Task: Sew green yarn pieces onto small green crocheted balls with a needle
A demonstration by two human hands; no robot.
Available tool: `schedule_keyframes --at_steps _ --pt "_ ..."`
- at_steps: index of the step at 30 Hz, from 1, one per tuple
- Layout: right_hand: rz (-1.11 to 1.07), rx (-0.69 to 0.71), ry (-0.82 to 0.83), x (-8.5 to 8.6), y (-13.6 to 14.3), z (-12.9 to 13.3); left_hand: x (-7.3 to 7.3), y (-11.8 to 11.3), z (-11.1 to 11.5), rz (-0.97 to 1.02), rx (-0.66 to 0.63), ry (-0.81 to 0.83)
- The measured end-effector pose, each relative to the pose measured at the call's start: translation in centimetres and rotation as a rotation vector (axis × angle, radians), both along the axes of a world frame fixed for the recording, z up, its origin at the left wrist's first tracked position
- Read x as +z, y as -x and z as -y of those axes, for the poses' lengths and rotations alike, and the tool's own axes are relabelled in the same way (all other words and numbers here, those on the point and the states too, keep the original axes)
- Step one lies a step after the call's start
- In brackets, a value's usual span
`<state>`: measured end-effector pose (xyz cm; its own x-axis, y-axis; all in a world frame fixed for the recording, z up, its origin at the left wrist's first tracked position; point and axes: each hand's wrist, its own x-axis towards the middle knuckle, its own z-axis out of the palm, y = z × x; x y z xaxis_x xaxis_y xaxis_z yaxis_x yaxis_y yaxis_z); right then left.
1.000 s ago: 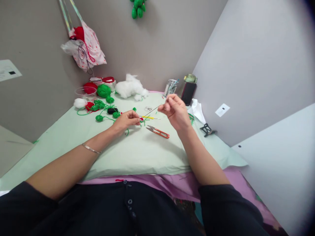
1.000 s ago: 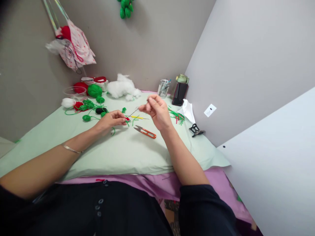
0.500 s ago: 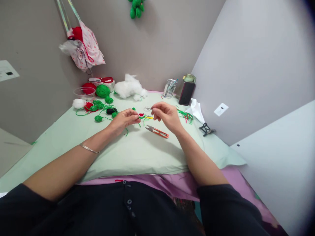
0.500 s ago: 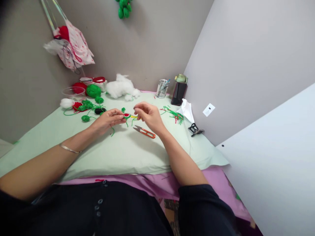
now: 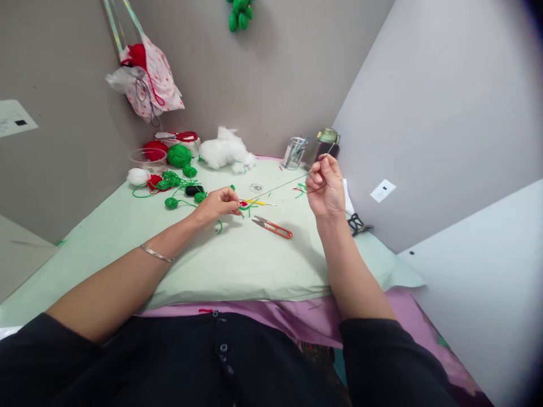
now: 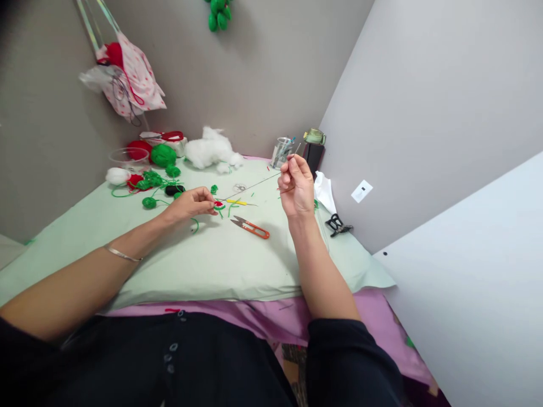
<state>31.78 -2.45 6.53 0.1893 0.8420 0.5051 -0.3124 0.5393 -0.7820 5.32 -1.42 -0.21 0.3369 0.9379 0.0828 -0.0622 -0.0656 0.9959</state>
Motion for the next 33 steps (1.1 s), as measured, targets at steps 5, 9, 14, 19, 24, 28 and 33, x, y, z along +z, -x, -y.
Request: schedule_keyframes --at_steps 5,9,14,19,24,28,33 --pt "0.099 0.049 0.121 -0.6 0.6 -0.2 -0.3 0.2 0.2 0.089 -0.077 0.124" --pt "0.217 0.137 0.170 -1.4 1.9 0.0 -0.6 0.3 0.1 0.126 -0.115 0.116" --pt "0.482 0.112 0.070 -2.2 4.1 1.1 -0.4 0.0 0.3 0.140 -0.120 0.095" --pt "0.700 -0.007 -0.044 -3.3 5.5 1.6 -0.2 0.0 0.5 0.144 -0.118 0.095" --pt "0.963 -0.156 -0.208 -4.3 5.9 1.4 -0.1 -0.1 0.6 0.138 -0.120 0.107" --pt "1.074 -0.127 -0.226 -4.8 6.2 1.2 0.0 -0.2 0.8 0.130 -0.115 0.108" --pt "1.174 -0.146 -0.308 -5.5 6.4 0.9 -0.1 -0.3 0.8 0.068 -0.155 0.110"
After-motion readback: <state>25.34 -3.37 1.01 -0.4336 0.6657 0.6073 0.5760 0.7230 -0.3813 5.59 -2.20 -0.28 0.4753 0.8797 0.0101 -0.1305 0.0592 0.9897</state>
